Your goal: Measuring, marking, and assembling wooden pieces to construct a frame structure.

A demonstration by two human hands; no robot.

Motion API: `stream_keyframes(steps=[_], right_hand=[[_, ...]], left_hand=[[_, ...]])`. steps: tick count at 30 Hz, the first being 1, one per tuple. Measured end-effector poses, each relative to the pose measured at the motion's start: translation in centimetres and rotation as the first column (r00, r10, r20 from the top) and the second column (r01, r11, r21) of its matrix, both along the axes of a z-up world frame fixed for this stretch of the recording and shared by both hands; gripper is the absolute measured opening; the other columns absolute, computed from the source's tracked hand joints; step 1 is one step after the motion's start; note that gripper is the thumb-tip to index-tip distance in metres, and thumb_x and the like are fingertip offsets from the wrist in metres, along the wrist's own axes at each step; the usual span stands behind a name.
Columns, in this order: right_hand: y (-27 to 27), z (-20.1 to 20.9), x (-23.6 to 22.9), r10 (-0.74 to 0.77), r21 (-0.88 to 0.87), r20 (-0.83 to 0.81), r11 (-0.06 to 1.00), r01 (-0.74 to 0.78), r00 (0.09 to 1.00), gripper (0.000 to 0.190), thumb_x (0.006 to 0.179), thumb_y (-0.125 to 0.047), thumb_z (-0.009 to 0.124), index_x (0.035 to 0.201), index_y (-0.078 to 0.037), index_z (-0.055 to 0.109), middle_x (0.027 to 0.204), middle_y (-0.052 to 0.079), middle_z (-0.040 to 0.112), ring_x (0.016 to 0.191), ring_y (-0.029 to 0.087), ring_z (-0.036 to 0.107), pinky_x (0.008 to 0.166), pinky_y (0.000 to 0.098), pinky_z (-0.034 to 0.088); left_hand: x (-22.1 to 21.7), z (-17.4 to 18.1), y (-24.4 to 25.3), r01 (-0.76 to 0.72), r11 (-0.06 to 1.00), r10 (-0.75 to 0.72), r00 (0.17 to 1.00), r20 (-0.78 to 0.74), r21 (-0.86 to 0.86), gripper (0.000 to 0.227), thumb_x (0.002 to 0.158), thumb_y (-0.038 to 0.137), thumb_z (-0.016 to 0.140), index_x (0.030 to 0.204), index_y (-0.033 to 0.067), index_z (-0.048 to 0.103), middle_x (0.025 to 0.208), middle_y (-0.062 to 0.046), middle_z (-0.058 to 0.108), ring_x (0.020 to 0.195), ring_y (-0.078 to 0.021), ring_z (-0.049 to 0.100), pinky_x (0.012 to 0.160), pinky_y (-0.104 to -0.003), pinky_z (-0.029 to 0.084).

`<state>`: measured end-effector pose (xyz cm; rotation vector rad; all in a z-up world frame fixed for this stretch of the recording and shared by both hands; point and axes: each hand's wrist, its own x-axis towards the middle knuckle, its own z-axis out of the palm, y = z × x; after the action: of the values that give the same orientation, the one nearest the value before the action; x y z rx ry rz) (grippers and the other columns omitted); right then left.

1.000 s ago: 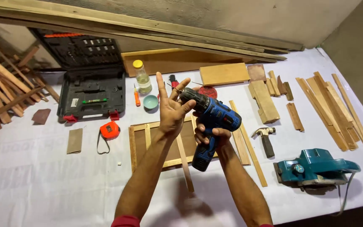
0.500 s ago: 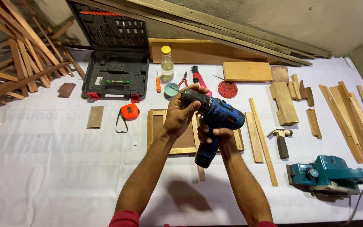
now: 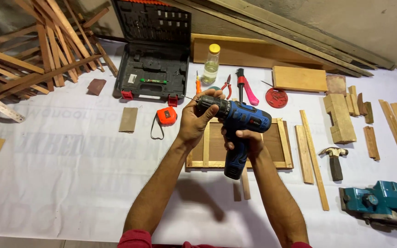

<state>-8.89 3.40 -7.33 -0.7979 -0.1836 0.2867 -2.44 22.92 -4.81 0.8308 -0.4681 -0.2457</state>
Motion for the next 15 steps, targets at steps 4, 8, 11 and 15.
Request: stream_keyframes(steps=[4,8,11,15], right_hand=[[4.3,-0.9,3.6,0.006,-0.05,-0.06,0.999,-0.009,0.998,0.062,0.08,-0.02,0.075,0.13,0.012,0.055,0.099,0.018,0.07,0.06,0.022,0.065,0.058,0.0362,0.06],[8.8,-2.3,8.4,0.062,-0.138,-0.225,0.986,-0.094,0.972,0.059,0.085,-0.027,0.075,0.127,0.011,0.058,0.097,0.022,0.073,0.062,0.021,0.069,0.06,0.0332,0.06],[13.1,-1.8,11.3,-0.045,-0.318,-0.349,0.945,-0.073,0.936,0.054,0.086,-0.037,0.075,0.118,0.005,0.063,0.092,0.019,0.073,0.063,0.02,0.071,0.058,0.0333,0.061],[16.7,-4.9,15.4,-0.153,-0.661,-0.216,0.75,-0.029,0.964,0.048,0.088,-0.039,0.082,0.102,0.006,0.076,0.091,0.011,0.078,0.072,0.012,0.071,0.064,0.026,0.057]], left_hand=[[2.4,-1.2,5.2,-0.066,0.994,0.07,0.997,-0.044,0.091,0.059,0.096,0.021,0.077,0.145,0.0027,0.049,0.143,-0.008,0.062,0.122,-0.0163,0.063,0.106,-0.033,0.055],[6.1,-3.8,10.2,-0.176,0.979,0.189,0.971,-0.145,0.099,0.057,0.095,0.023,0.076,0.141,0.0037,0.05,0.137,-0.009,0.065,0.113,-0.0166,0.067,0.091,-0.033,0.061],[9.5,-5.5,13.7,-0.255,0.963,0.268,0.945,-0.19,0.09,0.051,0.095,0.023,0.077,0.136,0.0034,0.053,0.132,-0.009,0.067,0.107,-0.0167,0.069,0.082,-0.032,0.063],[15.2,-7.6,16.7,-0.342,0.928,0.365,0.914,-0.18,0.145,0.047,0.094,0.022,0.077,0.132,0.0037,0.056,0.125,-0.008,0.068,0.103,-0.0156,0.07,0.075,-0.03,0.064]])
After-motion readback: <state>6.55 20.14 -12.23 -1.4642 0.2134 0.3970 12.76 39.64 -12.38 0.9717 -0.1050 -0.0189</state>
